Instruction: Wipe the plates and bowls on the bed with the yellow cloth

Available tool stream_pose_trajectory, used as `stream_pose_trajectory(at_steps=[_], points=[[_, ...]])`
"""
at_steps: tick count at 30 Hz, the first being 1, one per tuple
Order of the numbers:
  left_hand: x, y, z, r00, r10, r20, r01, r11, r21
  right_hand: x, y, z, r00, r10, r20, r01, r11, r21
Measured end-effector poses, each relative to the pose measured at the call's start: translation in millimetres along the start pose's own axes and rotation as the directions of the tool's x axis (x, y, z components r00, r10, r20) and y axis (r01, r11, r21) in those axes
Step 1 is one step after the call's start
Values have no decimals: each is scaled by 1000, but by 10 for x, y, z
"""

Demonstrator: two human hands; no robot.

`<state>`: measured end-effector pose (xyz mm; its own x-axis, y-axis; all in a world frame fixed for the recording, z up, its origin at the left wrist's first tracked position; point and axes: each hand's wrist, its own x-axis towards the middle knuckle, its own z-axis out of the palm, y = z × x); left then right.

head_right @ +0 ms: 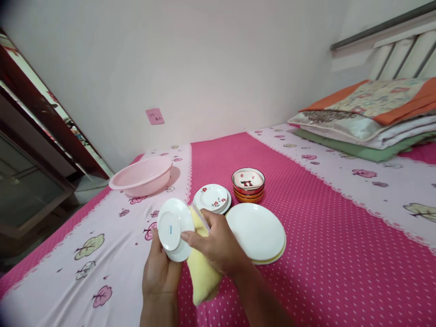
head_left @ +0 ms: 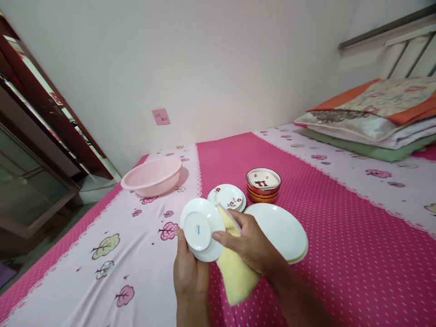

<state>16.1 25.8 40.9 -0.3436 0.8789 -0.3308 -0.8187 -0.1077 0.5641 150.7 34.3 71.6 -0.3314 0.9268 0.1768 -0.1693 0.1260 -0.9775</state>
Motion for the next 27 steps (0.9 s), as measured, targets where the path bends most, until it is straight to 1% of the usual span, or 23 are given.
stream_pose_trajectory(at_steps=[2,3,4,5,6,7,8,9,10,11,12,13,14,15,17,18,19,20,21,22,23,24,27], points=[[30,-18,-53,994,111,-18,-107,982,153,-19,12,90,996,-77,-44,70,987,-147],[38,-27,-77,984,174,-30,-161,957,242,-25,35,130,987,-139,-76,116,960,-256],[38,-33,-94,972,231,-43,-205,924,322,-28,69,166,969,-226,-100,173,909,-380],[28,-36,-102,959,278,-50,-238,892,385,-30,112,199,941,-323,-103,230,832,-504],[10,-34,-98,952,302,-40,-259,872,415,-30,161,228,909,-409,-79,279,739,-614],[-14,-28,-84,957,291,-1,-266,873,409,-29,212,255,881,-472,-34,316,639,-701],[-41,-19,-62,965,254,58,-257,892,371,-29,259,281,866,-500,23,336,547,-767],[-65,-7,-37,971,202,130,-234,920,315,-29,301,307,865,-496,76,343,473,-812],[-83,6,-12,970,148,191,-196,946,260,-29,333,331,876,-469,114,335,420,-843],[-89,18,6,972,101,213,-147,966,212,-30,354,353,891,-432,135,319,387,-865],[-82,30,15,980,65,188,-98,980,173,-29,360,369,907,-396,146,304,374,-876],[-63,39,12,991,37,128,-55,988,143,-29,352,375,920,-361,150,294,386,-875],[-34,47,-2,999,11,49,-17,993,117,-27,330,366,932,-327,155,292,427,-856],[2,54,-25,1000,-15,-20,17,996,92,-25,293,336,942,-295,160,294,494,-819],[73,65,-83,995,-47,-93,52,997,61,-19,193,203,964,-229,137,259,676,-690],[101,70,-109,993,-50,-107,56,997,55,-15,140,104,977,-191,98,210,755,-621],[122,75,-129,992,-45,-118,52,997,54,-11,91,-10,990,-138,14,122,815,-566],[134,78,-140,990,-28,-138,36,998,57,-6,53,-130,992,-93,-90,28,835,-549],[138,79,-142,987,-4,-161,14,998,63,0,28,-245,983,-80,-165,-27,827,-561],[135,78,-135,982,21,-186,-7,997,73,4,19,-343,978,-59,-200,-68,817,-573],[128,73,-120,978,46,-204,-29,996,88,9,25,-417,980,-27,-199,-95,812,-576],[116,65,-100,976,70,-207,-48,993,108,13,43,-460,986,13,-168,-107,815,-569],[79,25,-35,973,131,-189,-99,981,169,37,147,-424,992,130,-6,-119,890,-439]])
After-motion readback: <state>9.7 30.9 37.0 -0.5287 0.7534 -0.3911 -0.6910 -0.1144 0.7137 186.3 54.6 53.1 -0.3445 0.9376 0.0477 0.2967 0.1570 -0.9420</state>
